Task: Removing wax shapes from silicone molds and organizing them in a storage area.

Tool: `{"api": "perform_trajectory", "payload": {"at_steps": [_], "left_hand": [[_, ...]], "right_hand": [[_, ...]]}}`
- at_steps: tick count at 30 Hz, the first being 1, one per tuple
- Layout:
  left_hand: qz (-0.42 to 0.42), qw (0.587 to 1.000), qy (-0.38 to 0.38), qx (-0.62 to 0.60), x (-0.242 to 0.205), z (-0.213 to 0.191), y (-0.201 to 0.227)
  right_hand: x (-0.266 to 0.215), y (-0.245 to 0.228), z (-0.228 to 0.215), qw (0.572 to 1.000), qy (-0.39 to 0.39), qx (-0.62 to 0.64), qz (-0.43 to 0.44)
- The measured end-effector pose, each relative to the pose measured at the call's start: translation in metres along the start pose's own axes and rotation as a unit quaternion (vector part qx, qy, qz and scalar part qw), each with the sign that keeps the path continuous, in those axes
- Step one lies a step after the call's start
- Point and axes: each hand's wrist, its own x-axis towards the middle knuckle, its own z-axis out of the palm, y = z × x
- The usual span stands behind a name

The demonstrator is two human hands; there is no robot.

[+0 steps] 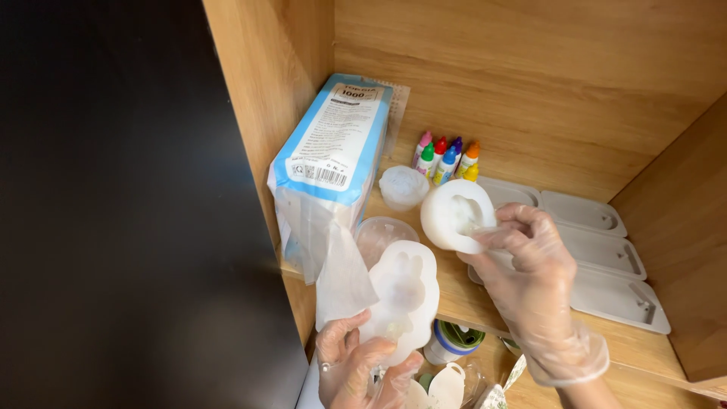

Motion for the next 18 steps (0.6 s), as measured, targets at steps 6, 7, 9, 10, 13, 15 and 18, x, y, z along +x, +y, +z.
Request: {"api": "perform_trajectory", "payload": {"at_steps": [6,7,9,10,13,15,18], "left_hand": [[0.008,0.998,0.043,-0.053,0.023,0.018,0.019],[0.017,0.998,0.036,-0.056,0.03,0.019,0.02],[0.027,0.997,0.024,-0.066,0.044,0.023,0.022],[0.04,0.998,0.008,-0.044,0.052,0.026,0.024],[0.078,0.996,-0.026,0.029,0.077,0.036,0.022],[0.104,0.99,-0.041,0.083,0.084,0.04,0.018],[0.063,0.982,-0.063,0.169,0.086,0.045,0.017]], "right_hand": [[-0.003,-0.009,-0.032,0.988,-0.017,0.093,0.122],[-0.003,-0.01,-0.036,0.988,-0.014,0.102,0.113],[-0.004,-0.01,-0.045,0.989,-0.006,0.103,0.106],[-0.005,-0.01,-0.049,0.989,-0.001,0.103,0.102],[-0.008,-0.014,-0.063,0.989,0.011,0.106,0.101],[-0.011,-0.019,-0.072,0.988,0.016,0.112,0.104],[-0.015,-0.028,-0.088,0.994,0.038,0.062,0.085]]}}
